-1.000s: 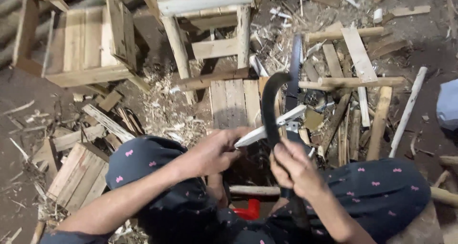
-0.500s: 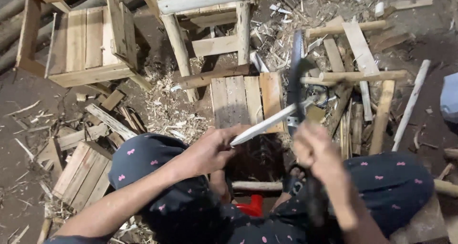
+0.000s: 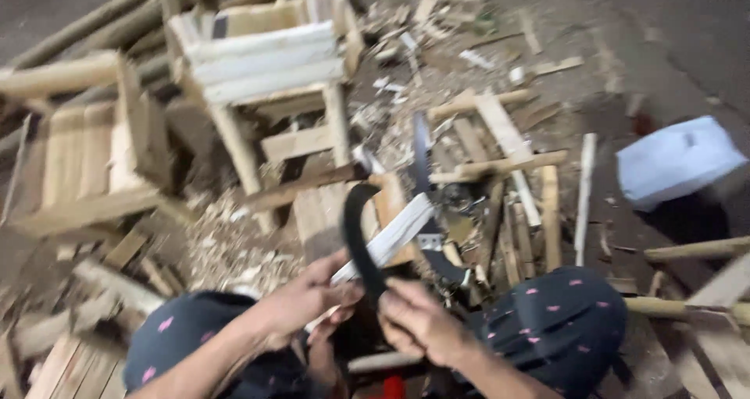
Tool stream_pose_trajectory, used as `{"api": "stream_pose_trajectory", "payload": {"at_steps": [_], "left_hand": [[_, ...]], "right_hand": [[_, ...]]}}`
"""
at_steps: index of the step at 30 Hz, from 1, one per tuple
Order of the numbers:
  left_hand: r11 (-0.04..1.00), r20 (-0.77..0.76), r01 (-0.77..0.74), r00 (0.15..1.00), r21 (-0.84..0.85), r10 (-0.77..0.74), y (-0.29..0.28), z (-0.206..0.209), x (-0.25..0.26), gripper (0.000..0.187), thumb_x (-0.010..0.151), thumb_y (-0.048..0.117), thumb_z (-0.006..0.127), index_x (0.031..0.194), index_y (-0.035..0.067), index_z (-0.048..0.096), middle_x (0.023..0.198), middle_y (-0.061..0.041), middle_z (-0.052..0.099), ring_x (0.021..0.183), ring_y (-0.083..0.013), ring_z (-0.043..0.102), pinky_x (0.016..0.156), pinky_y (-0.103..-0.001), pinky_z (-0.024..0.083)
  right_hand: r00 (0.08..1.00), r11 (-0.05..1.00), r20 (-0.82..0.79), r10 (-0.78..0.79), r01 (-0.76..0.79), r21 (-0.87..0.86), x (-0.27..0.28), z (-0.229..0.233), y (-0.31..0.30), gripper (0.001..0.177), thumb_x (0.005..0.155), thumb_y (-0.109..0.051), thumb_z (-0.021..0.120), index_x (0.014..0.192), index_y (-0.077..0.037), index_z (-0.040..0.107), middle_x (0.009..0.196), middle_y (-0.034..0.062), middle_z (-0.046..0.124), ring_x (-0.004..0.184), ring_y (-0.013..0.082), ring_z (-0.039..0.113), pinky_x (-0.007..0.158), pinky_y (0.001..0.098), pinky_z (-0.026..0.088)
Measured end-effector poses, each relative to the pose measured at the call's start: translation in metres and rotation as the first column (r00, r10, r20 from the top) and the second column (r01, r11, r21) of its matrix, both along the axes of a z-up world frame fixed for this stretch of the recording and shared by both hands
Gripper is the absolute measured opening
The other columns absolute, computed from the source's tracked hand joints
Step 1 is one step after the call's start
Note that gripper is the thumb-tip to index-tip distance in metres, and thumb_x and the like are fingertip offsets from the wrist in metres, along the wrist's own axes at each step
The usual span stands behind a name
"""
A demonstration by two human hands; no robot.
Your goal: Shaving a piece of wood with a billhook to shape it for furniture construction.
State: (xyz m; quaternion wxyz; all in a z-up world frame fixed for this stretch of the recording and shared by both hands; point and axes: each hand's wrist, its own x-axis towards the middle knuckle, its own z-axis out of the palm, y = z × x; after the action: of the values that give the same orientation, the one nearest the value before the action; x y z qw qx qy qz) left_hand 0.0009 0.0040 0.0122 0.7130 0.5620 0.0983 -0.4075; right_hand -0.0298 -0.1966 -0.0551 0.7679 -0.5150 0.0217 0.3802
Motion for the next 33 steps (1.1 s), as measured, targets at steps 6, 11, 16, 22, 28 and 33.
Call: {"api": "stream_pose_trajectory", "payload": {"at_steps": [6, 11, 16, 22, 28, 33], "left_hand": [[0.992, -0.071, 0.125, 0.990, 0.031, -0.123, 0.019, -0.007, -0.001, 0.068, 0.086, 0.015, 0.058, 0.148, 0.022, 0.029, 0.060, -0.004, 0.040, 0.044, -0.0130, 0.038, 0.033, -0.023, 0.035], [0.997, -0.039, 0.018, 0.999, -0.080, -0.021, 0.008, -0.005, 0.000, 0.054, 0.086, 0.005, 0.058, 0.137, 0.013, 0.045, 0.055, -0.002, 0.037, 0.040, -0.0100, 0.033, 0.031, -0.020, 0.028], [0.995, -0.151, -0.030, 0.988, -0.096, 0.015, 0.016, -0.008, -0.007, 0.067, 0.085, 0.004, 0.058, 0.147, 0.019, 0.036, 0.058, -0.003, 0.035, 0.045, -0.0119, 0.034, 0.025, -0.019, 0.033], [0.986, -0.159, -0.146, 0.978, -0.081, 0.132, 0.011, -0.015, -0.004, 0.032, 0.088, 0.001, 0.058, 0.120, 0.006, 0.054, 0.056, -0.006, 0.034, 0.038, -0.0126, 0.029, 0.030, -0.022, 0.023], [0.990, -0.140, -0.127, 0.983, -0.054, 0.119, 0.005, 0.001, -0.002, 0.068, 0.082, 0.009, 0.063, 0.144, 0.020, 0.040, 0.053, -0.003, 0.032, 0.040, -0.0103, 0.028, 0.029, -0.021, 0.025], [0.985, 0.003, -0.129, 0.992, -0.114, 0.130, 0.004, -0.012, -0.009, 0.057, 0.081, 0.009, 0.061, 0.136, 0.016, 0.046, 0.058, 0.004, 0.037, 0.044, -0.0033, 0.034, 0.031, -0.017, 0.021]], "right_hand": [[0.987, 0.985, 0.052, -0.151, 0.145, 0.098, 0.036, -0.007, -0.028, 0.024, 0.097, -0.022, 0.051, 0.085, -0.002, 0.045, 0.050, -0.0013, 0.041, 0.032, 0.0065, 0.030, 0.025, 0.0202, 0.024], [0.998, 0.990, 0.020, 0.056, -0.058, 0.130, 0.016, 0.005, -0.011, 0.018, 0.102, -0.015, 0.048, 0.092, -0.001, 0.046, 0.052, -0.0028, 0.044, 0.032, 0.0056, 0.034, 0.026, 0.0200, 0.030], [0.989, 0.978, 0.012, -0.150, 0.146, 0.147, 0.036, 0.000, -0.027, 0.016, 0.100, -0.009, 0.046, 0.089, 0.001, 0.052, 0.050, -0.0015, 0.045, 0.032, 0.0063, 0.032, 0.025, 0.0205, 0.025], [0.984, 0.953, 0.010, 0.176, -0.173, 0.250, 0.014, 0.003, -0.004, 0.020, 0.101, -0.021, 0.047, 0.094, -0.004, 0.041, 0.053, 0.0000, 0.041, 0.035, 0.0071, 0.031, 0.030, 0.0184, 0.026], [0.997, 0.972, -0.026, 0.078, -0.071, 0.225, 0.021, -0.001, -0.011, 0.022, 0.100, -0.022, 0.049, 0.091, -0.004, 0.039, 0.055, 0.0007, 0.043, 0.037, 0.0084, 0.034, 0.029, 0.0199, 0.028], [0.985, 0.991, -0.160, -0.058, 0.077, 0.114, 0.013, -0.022, -0.010, 0.020, 0.090, -0.009, 0.059, 0.092, -0.011, 0.039, 0.057, 0.0016, 0.038, 0.034, 0.0087, 0.028, 0.026, 0.0233, 0.017]]}}
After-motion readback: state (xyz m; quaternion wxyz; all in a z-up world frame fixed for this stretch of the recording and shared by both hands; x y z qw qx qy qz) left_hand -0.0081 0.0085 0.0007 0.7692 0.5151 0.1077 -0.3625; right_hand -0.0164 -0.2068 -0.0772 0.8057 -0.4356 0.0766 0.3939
